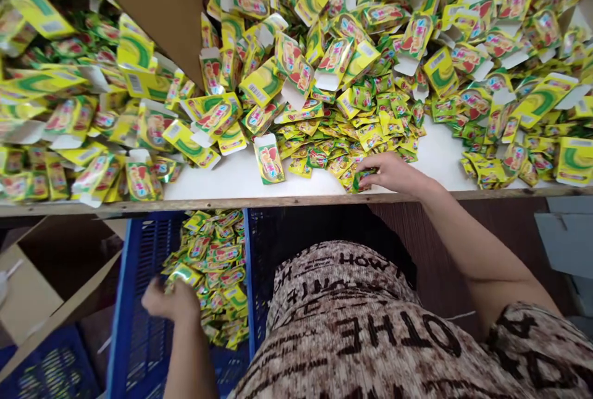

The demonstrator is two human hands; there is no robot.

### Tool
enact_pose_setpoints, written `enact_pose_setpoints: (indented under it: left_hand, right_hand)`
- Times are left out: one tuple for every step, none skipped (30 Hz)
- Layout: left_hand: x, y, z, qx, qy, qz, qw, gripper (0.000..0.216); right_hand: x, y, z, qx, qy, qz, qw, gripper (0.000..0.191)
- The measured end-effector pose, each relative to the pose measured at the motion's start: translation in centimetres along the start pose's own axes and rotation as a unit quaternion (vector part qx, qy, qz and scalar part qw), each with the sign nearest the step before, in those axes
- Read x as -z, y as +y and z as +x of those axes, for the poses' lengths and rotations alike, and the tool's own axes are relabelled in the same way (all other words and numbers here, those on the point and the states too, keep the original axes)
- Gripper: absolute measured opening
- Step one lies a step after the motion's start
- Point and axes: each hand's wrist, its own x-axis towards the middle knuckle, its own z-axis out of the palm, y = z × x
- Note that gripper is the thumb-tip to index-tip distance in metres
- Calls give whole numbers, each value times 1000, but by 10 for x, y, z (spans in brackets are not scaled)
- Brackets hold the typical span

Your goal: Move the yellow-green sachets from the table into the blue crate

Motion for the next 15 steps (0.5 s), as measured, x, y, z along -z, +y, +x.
enact_pose_setpoints:
  left_hand:
    - [-4, 11, 16, 11, 77, -6, 997, 39]
    - [-8, 27, 31, 6, 156, -21, 988, 37]
    - [-11, 47, 46, -41, 223, -59, 972, 31]
    - [-15, 71, 59, -120, 268, -104, 950, 25]
    - [-17, 98, 70, -214, 272, -136, 928, 20]
    - [-20, 126, 81, -290, 233, -160, 914, 22]
    - [-22, 154, 90, -331, 204, -160, 907, 25]
    - [-24, 180, 98, -370, 162, -145, 903, 33]
    - [-25, 202, 105, -415, 100, -109, 898, 44]
    - [-26, 219, 111, -442, 47, -74, 893, 52]
    - [-28, 232, 115, -455, 3, -50, 889, 59]
    - [-30, 241, 118, -450, -22, -43, 892, 60]
    - [-32, 247, 120, -421, -26, -58, 905, 56]
    - [-36, 250, 121, -373, -18, -88, 924, 49]
    - [-41, 251, 122, -315, -10, -122, 941, 41]
  right_hand:
    - [-5, -3, 9, 19, -29, -50, 998, 13]
    - [-10, -4, 17, 34, -49, -97, 994, 14]
    - [-13, -5, 23, 48, -60, -141, 987, 18]
    - [-16, -6, 28, 60, -62, -180, 980, 24]
    - [-18, -6, 31, 70, -61, -214, 972, 29]
    - [-21, -7, 32, 77, -60, -244, 965, 32]
    - [-24, -7, 32, 82, -59, -270, 958, 33]
    - [-26, -8, 30, 85, -56, -292, 951, 32]
    - [-28, -8, 28, 85, -53, -308, 946, 29]
    - [-30, -9, 25, 80, -51, -315, 944, 27]
    - [-31, -9, 22, 70, -51, -311, 946, 28]
    - [-31, -9, 19, 56, -47, -297, 952, 30]
    - [-31, -9, 15, 44, -41, -275, 960, 34]
    - [-31, -8, 12, 37, -33, -249, 967, 39]
    - [-31, -7, 9, 38, -25, -226, 973, 41]
